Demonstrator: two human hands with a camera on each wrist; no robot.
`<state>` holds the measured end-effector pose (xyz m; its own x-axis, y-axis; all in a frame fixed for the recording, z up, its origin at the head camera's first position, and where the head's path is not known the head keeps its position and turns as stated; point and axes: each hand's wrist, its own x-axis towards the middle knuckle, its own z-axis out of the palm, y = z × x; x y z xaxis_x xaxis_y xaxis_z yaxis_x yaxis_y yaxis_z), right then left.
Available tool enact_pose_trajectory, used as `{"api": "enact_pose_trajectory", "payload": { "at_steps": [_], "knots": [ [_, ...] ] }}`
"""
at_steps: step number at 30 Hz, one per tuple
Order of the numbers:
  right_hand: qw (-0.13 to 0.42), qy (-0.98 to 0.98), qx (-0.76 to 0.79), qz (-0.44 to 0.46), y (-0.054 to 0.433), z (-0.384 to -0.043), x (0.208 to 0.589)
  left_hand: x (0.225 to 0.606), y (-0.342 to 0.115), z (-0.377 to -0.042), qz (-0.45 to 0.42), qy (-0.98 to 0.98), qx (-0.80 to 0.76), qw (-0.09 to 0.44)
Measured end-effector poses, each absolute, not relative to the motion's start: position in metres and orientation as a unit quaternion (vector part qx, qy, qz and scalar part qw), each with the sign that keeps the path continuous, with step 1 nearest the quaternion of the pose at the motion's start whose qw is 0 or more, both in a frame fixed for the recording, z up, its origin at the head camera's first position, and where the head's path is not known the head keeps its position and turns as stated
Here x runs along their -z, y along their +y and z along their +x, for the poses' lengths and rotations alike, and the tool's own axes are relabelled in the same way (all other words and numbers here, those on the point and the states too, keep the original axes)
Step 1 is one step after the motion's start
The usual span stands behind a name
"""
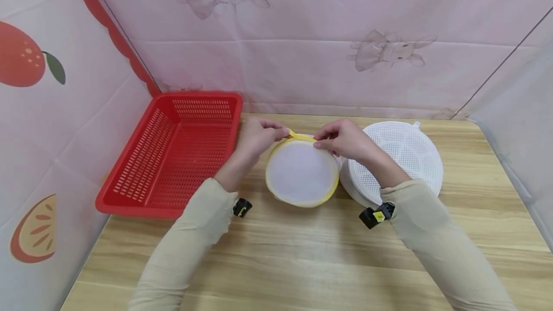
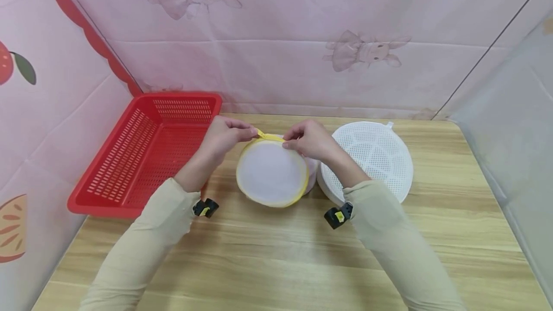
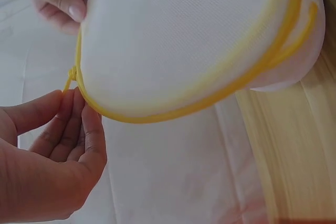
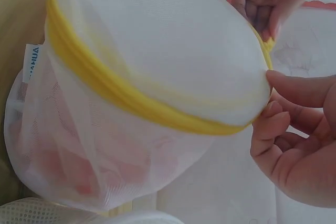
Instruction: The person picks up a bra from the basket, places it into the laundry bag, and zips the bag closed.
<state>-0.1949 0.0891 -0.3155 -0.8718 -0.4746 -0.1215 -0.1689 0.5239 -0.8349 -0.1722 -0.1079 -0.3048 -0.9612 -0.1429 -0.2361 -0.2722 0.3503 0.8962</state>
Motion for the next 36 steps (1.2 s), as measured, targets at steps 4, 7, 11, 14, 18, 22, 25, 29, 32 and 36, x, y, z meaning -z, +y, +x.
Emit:
{"api": "enact_pose_trajectory", "payload": {
  "at_steps": [4,7,11,14,18,22,25,29,32,36],
  "knots": [
    [0.161,0.860,0.444,-0.193,0.087,-0.195,0.316,0.303,-0.104,-0.170,-0.115,0.827,-0.547,0.062],
    [0.160,0.861,0.445,-0.188,0.087,-0.194,0.316,0.304,-0.103,-0.169,-0.112,0.827,-0.547,0.067],
    [0.162,0.860,0.451,-0.178,0.089,-0.193,0.315,0.305,-0.102,-0.169,-0.118,0.823,-0.551,0.071],
    [0.157,0.855,0.460,-0.179,0.090,-0.193,0.315,0.306,-0.102,-0.168,-0.124,0.814,-0.563,0.073],
    [0.153,0.851,0.470,-0.178,0.091,-0.192,0.316,0.309,-0.104,-0.168,-0.128,0.799,-0.583,0.073],
    [0.153,0.845,0.482,-0.173,0.095,-0.192,0.316,0.314,-0.108,-0.169,-0.134,0.785,-0.601,0.068],
    [0.156,0.842,0.489,-0.165,0.099,-0.192,0.316,0.317,-0.113,-0.170,-0.135,0.775,-0.614,0.063],
    [0.160,0.841,0.495,-0.148,0.106,-0.194,0.317,0.321,-0.125,-0.169,-0.137,0.767,-0.624,0.061],
    [0.161,0.837,0.503,-0.142,0.112,-0.195,0.319,0.324,-0.134,-0.168,-0.142,0.763,-0.627,0.061],
    [0.164,0.829,0.515,-0.142,0.119,-0.196,0.322,0.324,-0.141,-0.167,-0.148,0.760,-0.630,0.060]
  ]
}}
